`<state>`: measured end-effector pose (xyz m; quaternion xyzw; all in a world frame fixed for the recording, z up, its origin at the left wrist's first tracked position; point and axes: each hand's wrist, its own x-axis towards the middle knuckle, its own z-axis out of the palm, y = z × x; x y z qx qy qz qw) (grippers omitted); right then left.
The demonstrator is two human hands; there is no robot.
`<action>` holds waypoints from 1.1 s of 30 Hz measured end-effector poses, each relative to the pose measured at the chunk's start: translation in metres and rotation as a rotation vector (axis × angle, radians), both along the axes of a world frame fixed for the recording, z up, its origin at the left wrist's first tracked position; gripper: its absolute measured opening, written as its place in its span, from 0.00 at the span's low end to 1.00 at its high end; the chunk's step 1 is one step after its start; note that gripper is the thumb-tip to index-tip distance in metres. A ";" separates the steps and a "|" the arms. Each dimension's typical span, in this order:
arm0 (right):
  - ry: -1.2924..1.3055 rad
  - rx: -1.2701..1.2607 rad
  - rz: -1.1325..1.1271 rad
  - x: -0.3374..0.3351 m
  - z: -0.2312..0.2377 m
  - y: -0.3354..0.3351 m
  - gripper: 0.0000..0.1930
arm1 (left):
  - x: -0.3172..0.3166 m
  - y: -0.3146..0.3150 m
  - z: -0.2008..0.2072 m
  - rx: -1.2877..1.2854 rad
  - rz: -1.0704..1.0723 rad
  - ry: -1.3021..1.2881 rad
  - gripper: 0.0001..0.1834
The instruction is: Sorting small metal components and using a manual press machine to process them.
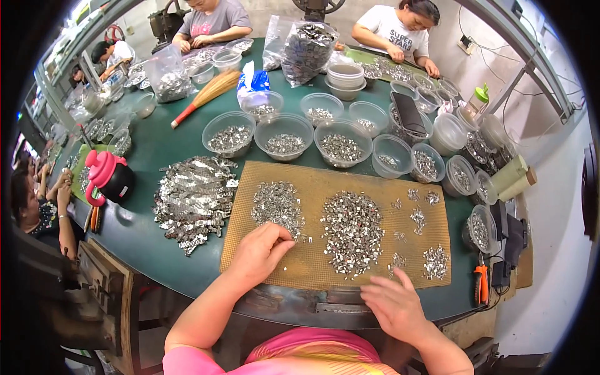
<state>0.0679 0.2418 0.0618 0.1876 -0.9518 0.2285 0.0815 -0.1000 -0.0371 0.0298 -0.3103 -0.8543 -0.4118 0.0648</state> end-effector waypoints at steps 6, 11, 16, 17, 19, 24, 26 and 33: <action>0.123 0.046 0.007 -0.098 -0.015 -0.040 0.11 | -0.004 -0.005 -0.008 0.030 0.011 0.011 0.07; 0.175 0.197 0.050 -0.142 -0.043 -0.059 0.07 | -0.007 -0.006 -0.013 -0.025 -0.033 0.086 0.07; 0.248 0.254 0.073 -0.147 -0.046 -0.067 0.05 | -0.006 0.004 -0.021 -0.156 -0.036 0.284 0.08; 0.231 0.203 0.072 -0.146 -0.046 -0.067 0.06 | -0.006 0.005 -0.022 -0.153 -0.038 0.282 0.08; 0.215 0.153 0.068 -0.143 -0.043 -0.064 0.06 | -0.006 0.007 -0.021 -0.219 -0.021 0.318 0.07; 0.015 -0.080 0.043 -0.118 -0.021 -0.043 0.05 | -0.002 0.005 -0.022 -0.198 -0.001 0.308 0.06; -0.045 -0.167 -0.025 -0.099 -0.016 -0.031 0.05 | 0.000 0.005 -0.018 -0.164 -0.017 0.279 0.06; -0.181 -0.192 -0.117 -0.044 -0.006 0.011 0.05 | 0.006 0.010 -0.015 -0.177 -0.180 0.144 0.05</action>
